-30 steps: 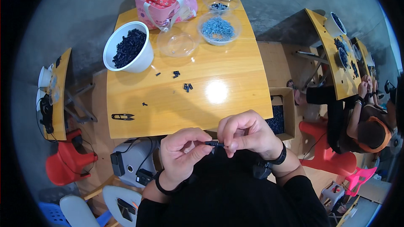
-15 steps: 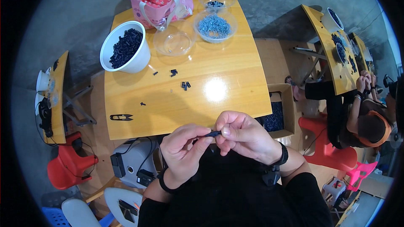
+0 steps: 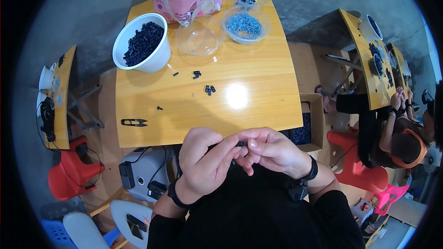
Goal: The person assembles small components by hand, picking up a black plastic piece and a small metal pin, joining them together, and placing the finished unit on the table. This process is repeated multiple times, with the person occasionally moving loose pieces around the table to reach others.
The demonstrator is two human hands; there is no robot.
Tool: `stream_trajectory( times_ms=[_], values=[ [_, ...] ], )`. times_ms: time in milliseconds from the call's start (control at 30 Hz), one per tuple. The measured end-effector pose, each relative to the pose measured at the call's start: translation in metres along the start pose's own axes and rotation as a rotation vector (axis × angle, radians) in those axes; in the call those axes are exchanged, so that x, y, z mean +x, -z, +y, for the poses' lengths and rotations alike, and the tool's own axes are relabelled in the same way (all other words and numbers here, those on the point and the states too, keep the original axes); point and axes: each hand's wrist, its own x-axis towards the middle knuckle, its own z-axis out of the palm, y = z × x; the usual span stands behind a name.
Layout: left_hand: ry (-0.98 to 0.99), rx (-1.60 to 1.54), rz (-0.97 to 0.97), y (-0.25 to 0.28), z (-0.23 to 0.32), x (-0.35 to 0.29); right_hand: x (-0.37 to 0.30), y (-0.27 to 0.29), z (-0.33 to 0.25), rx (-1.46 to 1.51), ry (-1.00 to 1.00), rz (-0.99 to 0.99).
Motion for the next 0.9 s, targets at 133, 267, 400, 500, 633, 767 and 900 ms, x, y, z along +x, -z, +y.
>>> stream_trajectory(
  times_ms=[133, 267, 400, 500, 633, 767, 900],
  values=[
    [-0.018, 0.048, -0.080, 0.002, 0.001, 0.001, 0.002, 0.005, 0.000, -0.056, 0.029, -0.061],
    [-0.041, 0.061, -0.082, -0.001, -0.004, 0.002, 0.008, 0.005, -0.001, -0.111, 0.074, -0.059],
    [-0.011, 0.032, -0.101, -0.010, -0.013, -0.006, 0.014, 0.012, 0.005, -0.156, 0.073, 0.010],
    [0.017, 0.047, -0.071, -0.025, -0.029, -0.021, 0.021, 0.037, 0.014, -0.176, 0.035, 0.022],
    [0.290, -0.056, -0.185, -0.035, -0.047, -0.043, 0.007, 0.066, 0.016, -0.281, -0.013, 0.192],
    [0.491, 0.115, -0.186, -0.022, -0.087, -0.049, -0.067, 0.098, -0.012, -0.669, 0.450, 0.763],
    [0.580, 0.315, -0.135, -0.019, -0.120, -0.029, -0.130, 0.177, -0.017, -0.773, 0.595, 1.242]
  ],
)
